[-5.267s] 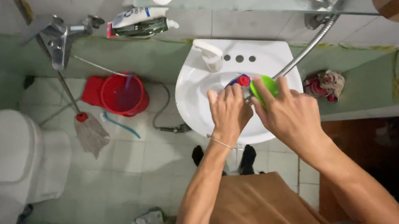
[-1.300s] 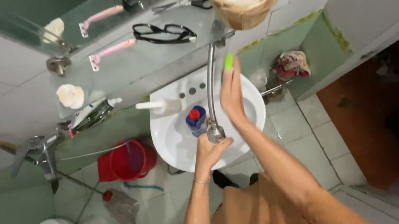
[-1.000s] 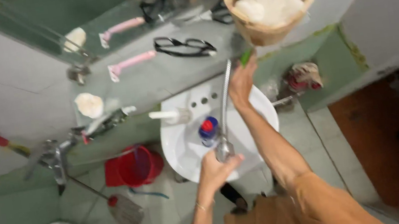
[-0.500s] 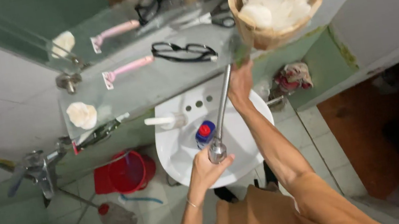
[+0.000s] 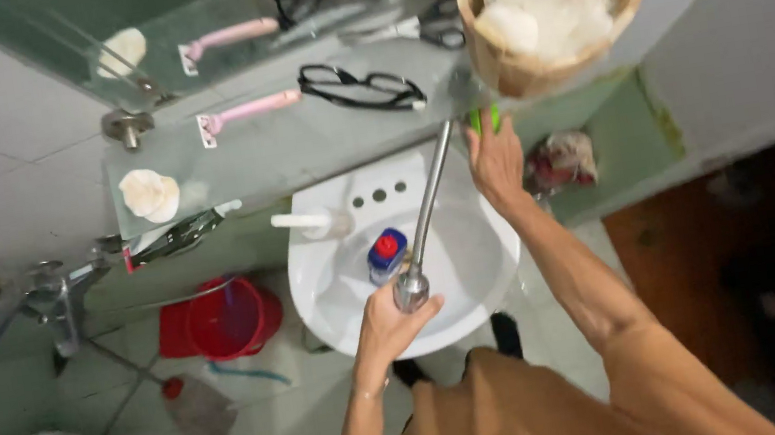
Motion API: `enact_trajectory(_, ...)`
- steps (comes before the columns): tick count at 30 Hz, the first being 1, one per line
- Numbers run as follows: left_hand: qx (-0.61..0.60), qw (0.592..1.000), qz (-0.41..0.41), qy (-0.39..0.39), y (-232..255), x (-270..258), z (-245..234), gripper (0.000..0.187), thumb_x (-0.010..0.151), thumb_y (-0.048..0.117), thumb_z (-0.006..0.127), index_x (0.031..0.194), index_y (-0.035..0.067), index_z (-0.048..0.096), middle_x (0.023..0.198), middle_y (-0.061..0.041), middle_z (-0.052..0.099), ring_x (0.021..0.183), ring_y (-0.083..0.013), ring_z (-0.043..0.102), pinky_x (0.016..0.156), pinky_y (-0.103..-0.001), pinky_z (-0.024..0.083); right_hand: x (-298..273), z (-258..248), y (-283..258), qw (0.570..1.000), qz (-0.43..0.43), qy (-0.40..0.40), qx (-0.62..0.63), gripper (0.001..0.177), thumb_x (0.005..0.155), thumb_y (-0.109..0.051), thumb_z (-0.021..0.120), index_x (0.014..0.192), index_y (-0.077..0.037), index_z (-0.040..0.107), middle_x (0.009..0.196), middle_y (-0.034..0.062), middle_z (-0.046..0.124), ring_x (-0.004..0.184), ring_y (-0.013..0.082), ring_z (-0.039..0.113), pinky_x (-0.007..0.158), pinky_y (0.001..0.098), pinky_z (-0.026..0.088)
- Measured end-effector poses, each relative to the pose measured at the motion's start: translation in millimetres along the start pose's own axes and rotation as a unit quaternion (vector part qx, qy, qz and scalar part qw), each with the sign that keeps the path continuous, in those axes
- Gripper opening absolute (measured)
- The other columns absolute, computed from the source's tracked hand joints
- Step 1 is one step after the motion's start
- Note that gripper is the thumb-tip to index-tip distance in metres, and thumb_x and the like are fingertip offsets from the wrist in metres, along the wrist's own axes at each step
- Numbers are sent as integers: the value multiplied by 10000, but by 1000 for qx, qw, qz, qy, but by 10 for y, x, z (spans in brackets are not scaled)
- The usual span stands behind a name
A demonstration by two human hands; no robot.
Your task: Cleaning a bathroom sink and a detachable shower head using cleaning spray and a sponge.
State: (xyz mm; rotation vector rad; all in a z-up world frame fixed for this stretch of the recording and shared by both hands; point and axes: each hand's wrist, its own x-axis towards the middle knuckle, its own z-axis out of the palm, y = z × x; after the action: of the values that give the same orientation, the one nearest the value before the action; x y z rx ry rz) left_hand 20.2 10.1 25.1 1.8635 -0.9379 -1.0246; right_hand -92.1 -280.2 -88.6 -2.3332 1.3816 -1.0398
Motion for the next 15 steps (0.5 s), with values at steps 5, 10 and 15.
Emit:
enact_trajectory(5,-99,993,15,66,-205,-135,240,454,739,226,879,1113,59,681,861,-20,690,775,-93,620,724,-270,541,321,353,617,991,-67,-80,-82,226,1058,-249,663,1119,-32,685,967,246,650,936,446,614,837,575,476)
enact_trajectory(10,-165,956,66,235,-486,-317,612,708,728,198,908,1298,44,519,977,-31,723,837,-97,653,746,-261,535,714,-126,431,945,-320,74,-1,394,928,-214,713,1249,3,640,1202,289,679,1044,472,620,856,541,496)
enact_trajectory(15,-207,883,51,418,-753,-775,1237,817,781,246,879,1441,59,434,994,-30,654,782,-119,615,741,-277,529,750,18,864,950,-305,-64,4,285,1012,-198,737,1251,-71,646,1149,227,674,1041,459,629,896,560,496)
